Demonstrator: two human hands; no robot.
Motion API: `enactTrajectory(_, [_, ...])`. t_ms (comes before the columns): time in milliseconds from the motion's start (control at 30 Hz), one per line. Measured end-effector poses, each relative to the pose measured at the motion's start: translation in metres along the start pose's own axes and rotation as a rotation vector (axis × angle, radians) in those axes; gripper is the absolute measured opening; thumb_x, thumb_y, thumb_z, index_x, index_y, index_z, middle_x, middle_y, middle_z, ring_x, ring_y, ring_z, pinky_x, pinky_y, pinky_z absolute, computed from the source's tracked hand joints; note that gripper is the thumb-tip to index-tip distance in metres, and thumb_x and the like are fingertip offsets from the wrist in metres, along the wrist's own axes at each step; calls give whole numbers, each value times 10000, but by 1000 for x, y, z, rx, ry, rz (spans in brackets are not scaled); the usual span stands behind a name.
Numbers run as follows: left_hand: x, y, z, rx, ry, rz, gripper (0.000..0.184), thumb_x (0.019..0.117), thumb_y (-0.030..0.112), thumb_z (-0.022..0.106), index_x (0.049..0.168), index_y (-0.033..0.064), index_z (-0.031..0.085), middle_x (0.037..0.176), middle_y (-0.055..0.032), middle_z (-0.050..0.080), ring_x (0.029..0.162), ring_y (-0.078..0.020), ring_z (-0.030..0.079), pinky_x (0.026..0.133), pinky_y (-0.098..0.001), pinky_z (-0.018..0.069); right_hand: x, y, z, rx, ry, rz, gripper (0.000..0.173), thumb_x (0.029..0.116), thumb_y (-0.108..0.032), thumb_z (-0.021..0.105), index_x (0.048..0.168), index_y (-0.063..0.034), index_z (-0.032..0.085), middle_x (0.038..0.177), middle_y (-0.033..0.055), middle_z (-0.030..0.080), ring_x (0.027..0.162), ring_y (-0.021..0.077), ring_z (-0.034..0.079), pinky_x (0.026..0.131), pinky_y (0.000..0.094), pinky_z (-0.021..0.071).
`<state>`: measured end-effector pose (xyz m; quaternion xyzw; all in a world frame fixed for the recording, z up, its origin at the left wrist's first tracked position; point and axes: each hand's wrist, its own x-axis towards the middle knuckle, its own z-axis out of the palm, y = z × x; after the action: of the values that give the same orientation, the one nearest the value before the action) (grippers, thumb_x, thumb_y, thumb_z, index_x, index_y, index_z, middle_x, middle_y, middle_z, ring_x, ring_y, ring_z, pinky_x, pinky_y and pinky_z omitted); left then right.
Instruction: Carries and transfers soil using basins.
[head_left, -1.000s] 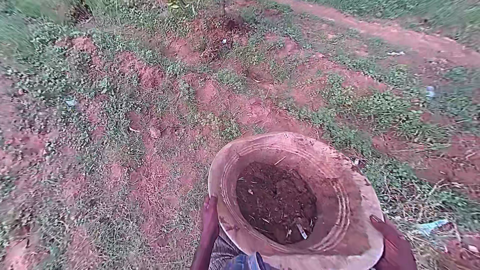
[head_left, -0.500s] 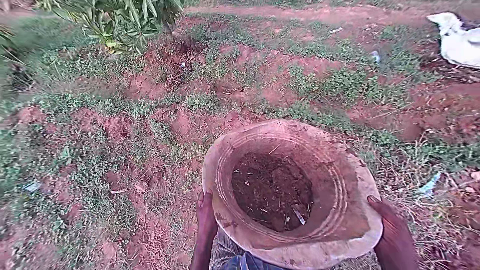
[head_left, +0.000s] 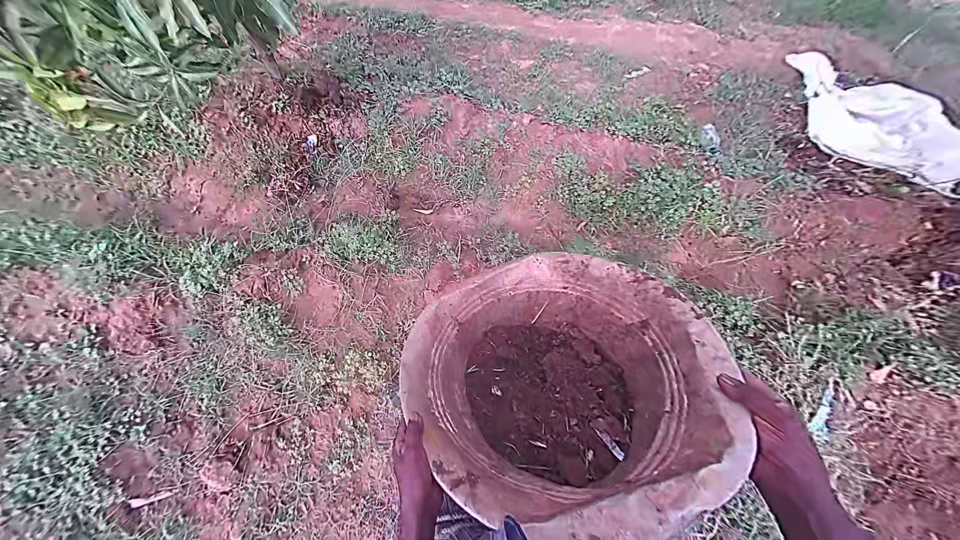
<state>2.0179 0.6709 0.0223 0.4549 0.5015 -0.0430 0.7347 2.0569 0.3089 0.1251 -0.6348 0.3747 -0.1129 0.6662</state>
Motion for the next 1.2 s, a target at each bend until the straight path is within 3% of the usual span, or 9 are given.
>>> enactTrajectory(200, [84, 101, 109, 144, -121, 55, 335, 1080, 160, 412, 1325, -41, 522, 1018, -112, 681, 865, -110, 691, 784, -307, 601, 71, -35, 71, 8, 63, 25, 365, 981, -22, 394, 1305, -138, 517, 990, -120, 726, 859, -18, 707, 757, 209, 622])
enactTrajectory(300, [103, 156, 151, 208, -155, 130, 355, 1082, 166, 392, 1361, -31, 488, 1035, -90, 676, 870, -87, 695, 778, -294, 611, 96, -61, 109, 102, 76, -7, 358, 967, -23, 392, 1269, -132, 549, 979, -101, 745, 841, 1, 720, 739, 217, 630])
enactTrajectory(467, [132, 242, 236, 221, -182, 250, 311, 1096, 166, 356, 1302, -2, 517, 933, -28, 704, 800, -70, 712, 717, -282, 629, 164, -99, 167, 248, 57, -12, 321, 961, -33, 398, 1211, -105, 586, 938, -50, 751, 812, 39, 729, 723, 239, 636])
enactTrajectory(533, [134, 253, 265, 205, -156, 268, 280, 1096, 158, 363, 1246, -2, 538, 891, -26, 707, 764, -73, 714, 691, -282, 630, 195, -105, 176, 282, 60, 23, 312, 968, -37, 408, 1216, -97, 588, 936, -40, 757, 802, 47, 734, 715, 247, 640])
enactTrajectory(667, [137, 272, 317, 189, -89, 295, 282, 1093, 148, 363, 1249, -15, 532, 859, -21, 691, 741, -45, 698, 675, -257, 619, 260, -122, 202, 276, 53, 99, 388, 959, -41, 420, 1318, -86, 560, 994, -40, 743, 834, 31, 722, 727, 232, 628])
enactTrajectory(800, [154, 277, 360, 195, -35, 252, 258, 1093, 139, 371, 1183, -12, 560, 831, -22, 690, 723, -57, 698, 662, -262, 619, 314, -153, 226, 244, 35, 117, 342, 957, -30, 415, 1235, -86, 605, 935, -39, 753, 789, 34, 725, 690, 229, 629])
enactTrajectory(933, [181, 285, 404, 182, -25, 172, 277, 1100, 152, 364, 1230, -16, 543, 906, -44, 681, 776, -67, 695, 707, -275, 617, 364, -183, 257, 213, 53, 94, 290, 961, -26, 411, 1138, -91, 632, 877, -41, 748, 745, 34, 718, 664, 222, 622])
enactTrajectory(1133, [279, 320, 484, 152, -136, 136, 289, 1106, 176, 368, 1216, -15, 555, 920, -77, 693, 793, -109, 707, 710, -314, 624, 437, -200, 327, 238, 96, 3, 283, 981, -21, 392, 1121, -89, 629, 856, -49, 742, 735, 27, 714, 666, 218, 622])
enactTrajectory(1200, [327, 342, 531, 161, -221, 137, 301, 1107, 184, 378, 1244, -26, 544, 953, -97, 688, 819, -117, 702, 733, -325, 617, 462, -197, 353, 260, 152, -56, 293, 981, -23, 388, 1123, -97, 633, 857, -64, 747, 736, 19, 714, 667, 211, 621])
